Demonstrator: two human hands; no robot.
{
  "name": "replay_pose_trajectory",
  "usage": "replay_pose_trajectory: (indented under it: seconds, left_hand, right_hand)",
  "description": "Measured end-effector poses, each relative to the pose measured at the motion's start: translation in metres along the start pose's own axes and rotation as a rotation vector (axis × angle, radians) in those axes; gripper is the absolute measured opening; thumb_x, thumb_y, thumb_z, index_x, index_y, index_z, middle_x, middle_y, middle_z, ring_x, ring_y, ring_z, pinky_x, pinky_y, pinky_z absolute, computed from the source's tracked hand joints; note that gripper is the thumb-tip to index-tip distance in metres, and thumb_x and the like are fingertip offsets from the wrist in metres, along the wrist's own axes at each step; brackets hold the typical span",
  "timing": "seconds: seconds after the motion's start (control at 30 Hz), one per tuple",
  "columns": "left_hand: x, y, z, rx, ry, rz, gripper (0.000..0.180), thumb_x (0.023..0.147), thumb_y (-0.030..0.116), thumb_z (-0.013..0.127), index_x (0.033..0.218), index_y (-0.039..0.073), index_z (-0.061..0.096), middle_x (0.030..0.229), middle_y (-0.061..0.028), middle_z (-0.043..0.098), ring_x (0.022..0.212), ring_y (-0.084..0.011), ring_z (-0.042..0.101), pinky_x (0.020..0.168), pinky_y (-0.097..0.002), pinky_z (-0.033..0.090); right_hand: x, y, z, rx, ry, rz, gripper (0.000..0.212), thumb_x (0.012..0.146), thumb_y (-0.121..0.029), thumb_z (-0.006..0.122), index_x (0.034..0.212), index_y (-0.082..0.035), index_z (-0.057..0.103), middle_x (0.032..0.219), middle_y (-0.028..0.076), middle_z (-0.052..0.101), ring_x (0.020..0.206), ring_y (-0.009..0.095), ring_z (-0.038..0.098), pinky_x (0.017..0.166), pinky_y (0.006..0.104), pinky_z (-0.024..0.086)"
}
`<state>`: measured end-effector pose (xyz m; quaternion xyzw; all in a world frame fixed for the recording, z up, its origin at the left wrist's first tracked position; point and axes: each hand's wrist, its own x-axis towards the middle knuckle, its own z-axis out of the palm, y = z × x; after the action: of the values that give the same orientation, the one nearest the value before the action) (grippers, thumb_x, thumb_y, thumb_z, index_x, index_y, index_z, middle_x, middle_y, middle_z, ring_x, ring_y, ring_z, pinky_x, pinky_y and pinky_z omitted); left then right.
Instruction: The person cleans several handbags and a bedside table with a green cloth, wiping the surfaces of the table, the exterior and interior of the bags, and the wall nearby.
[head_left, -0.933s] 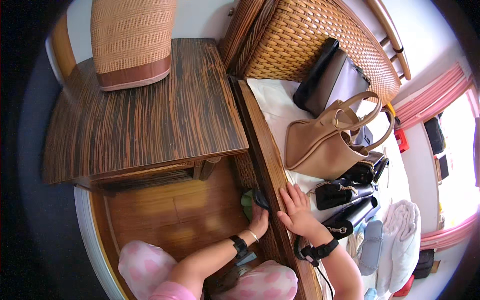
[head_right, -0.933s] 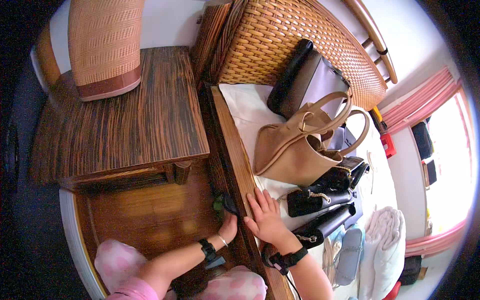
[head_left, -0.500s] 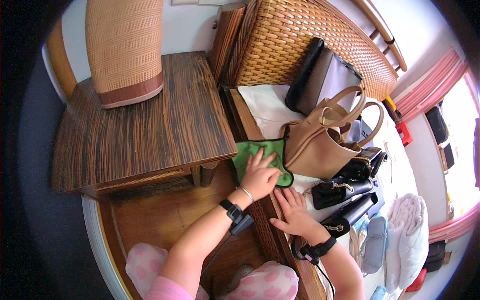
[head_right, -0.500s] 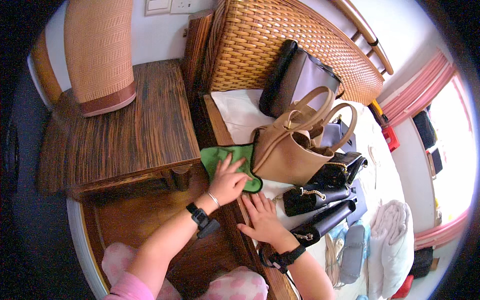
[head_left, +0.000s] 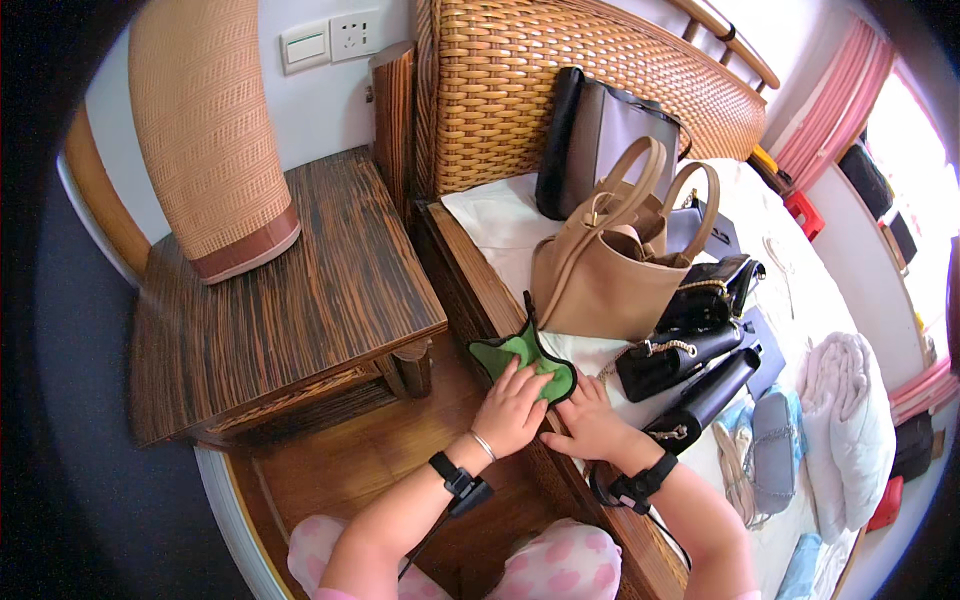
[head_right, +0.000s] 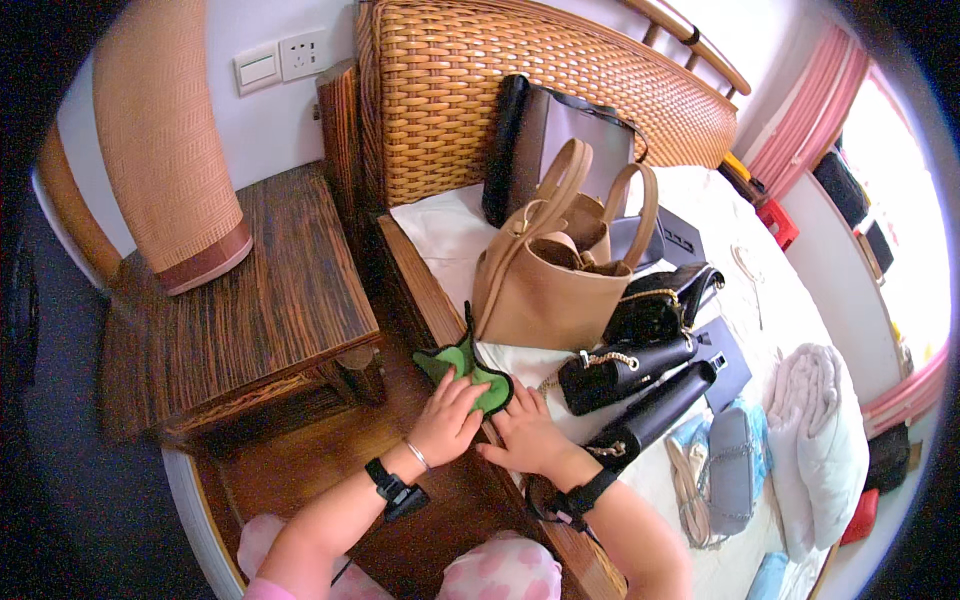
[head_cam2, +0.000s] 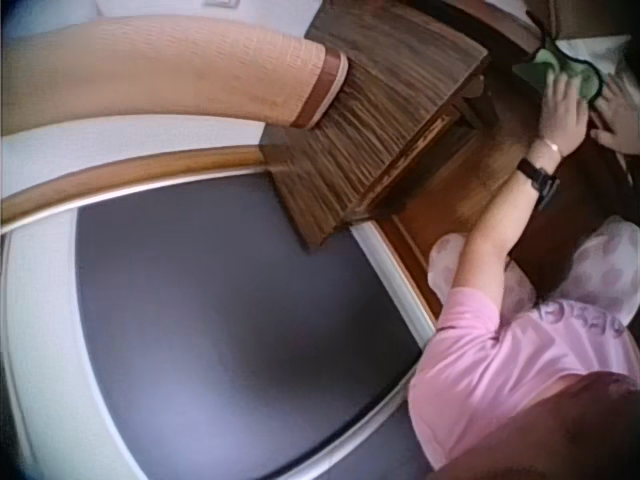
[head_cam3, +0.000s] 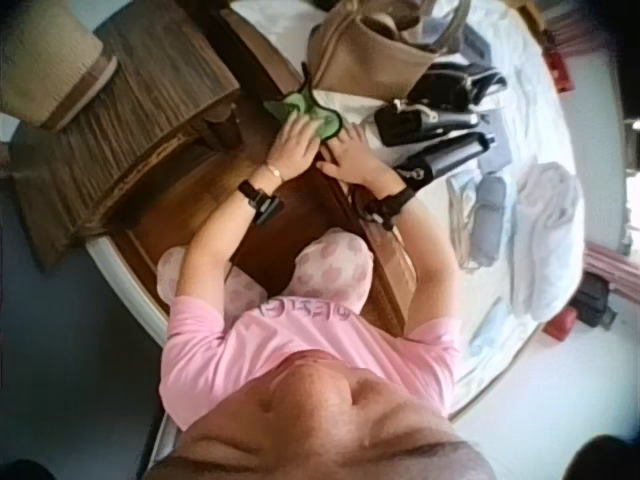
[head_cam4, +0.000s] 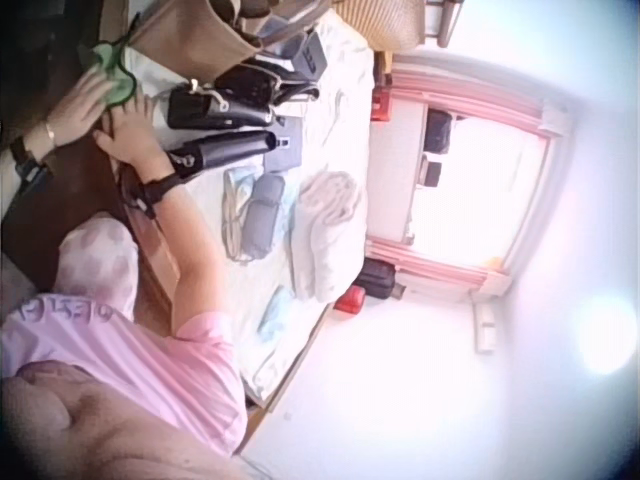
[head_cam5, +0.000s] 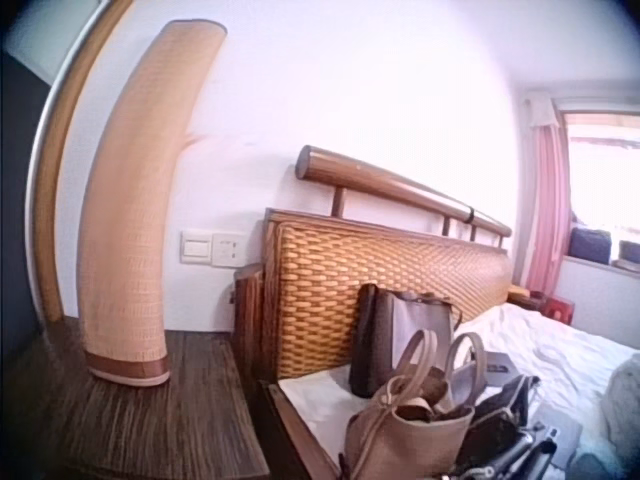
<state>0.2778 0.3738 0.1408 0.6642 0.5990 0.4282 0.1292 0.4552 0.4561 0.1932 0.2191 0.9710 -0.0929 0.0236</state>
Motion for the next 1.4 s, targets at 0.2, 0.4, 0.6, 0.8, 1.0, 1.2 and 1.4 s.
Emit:
replay_pose_trajectory:
  seconds: [0.2,0.4,0.6,0.8,1.0,1.2,1.4]
  left_hand:
    - [0.031,-0.016,-0.027,0.188,-0.124,-0.044,0.054,0.090,0.047,0.060,0.135,0.017,0.054,0.150,-0.0176,0.041,0.143,-0.0458,0.027,0.115,-0.0551,0.027]
    - [0.026,-0.015,-0.019,0.242,-0.048,-0.107,0.050,0.093,0.037,0.057,0.137,0.013,0.052,0.150,-0.0195,0.040,0.140,-0.0490,0.030,0.114,-0.0558,0.028]
    - [-0.034,0.037,0.003,0.285,-0.274,0.147,0.046,0.095,0.037,0.052,0.133,0.010,0.056,0.140,-0.0191,0.048,0.137,-0.0455,0.035,0.116,-0.0576,0.024]
    - [-0.024,0.034,-0.005,0.338,-0.285,0.296,0.038,0.094,0.035,0.055,0.129,0.020,0.061,0.137,-0.0085,0.053,0.136,-0.0321,0.040,0.114,-0.0571,0.025]
    - [0.026,-0.008,-0.025,0.324,-0.156,0.019,0.050,0.092,0.039,0.061,0.139,0.022,0.054,0.145,-0.0195,0.045,0.140,-0.0459,0.030,0.116,-0.0576,0.024]
    - [0.001,-0.002,-0.001,0.347,-0.157,0.034,0.054,0.090,0.032,0.060,0.139,0.011,0.051,0.146,-0.0204,0.041,0.140,-0.0478,0.029,0.114,-0.0596,0.027]
    - [-0.032,0.030,-0.002,0.012,-0.132,0.141,0.044,0.084,0.015,0.062,0.126,0.001,0.058,0.136,-0.0210,0.052,0.130,-0.0437,0.046,0.110,-0.0485,0.039]
  right_hand:
    - [-0.004,-0.002,0.001,-0.031,0.047,0.014,0.084,0.085,-0.054,0.061,0.147,-0.003,0.037,0.152,0.025,0.035,0.144,0.045,0.026,0.116,0.0575,0.023]
    - [-0.033,-0.022,-0.024,-0.015,0.140,-0.043,0.074,0.086,-0.044,0.066,0.141,0.000,0.042,0.145,0.024,0.043,0.136,0.041,0.040,0.114,0.0498,0.032]
    - [-0.066,-0.018,-0.047,0.116,0.196,-0.101,0.048,0.084,-0.019,0.067,0.125,0.001,0.054,0.129,0.020,0.055,0.115,0.039,0.056,0.098,0.0446,0.048]
    - [-0.072,-0.035,-0.054,0.137,0.316,-0.049,0.043,0.082,-0.013,0.067,0.121,-0.003,0.053,0.127,0.018,0.054,0.109,0.039,0.059,0.093,0.0442,0.051]
    - [-0.042,-0.044,-0.051,0.127,0.264,-0.206,0.063,0.082,-0.011,0.067,0.140,-0.002,0.043,0.144,0.022,0.043,0.117,0.039,0.056,0.099,0.0438,0.049]
    - [-0.021,-0.048,-0.042,0.228,0.248,-0.113,0.068,0.086,-0.016,0.064,0.145,0.000,0.036,0.146,0.025,0.041,0.127,0.042,0.049,0.105,0.0459,0.044]
    - [-0.029,-0.037,-0.017,0.249,0.210,-0.063,0.070,0.089,-0.026,0.063,0.145,0.004,0.034,0.145,0.027,0.042,0.128,0.045,0.046,0.108,0.0472,0.041]
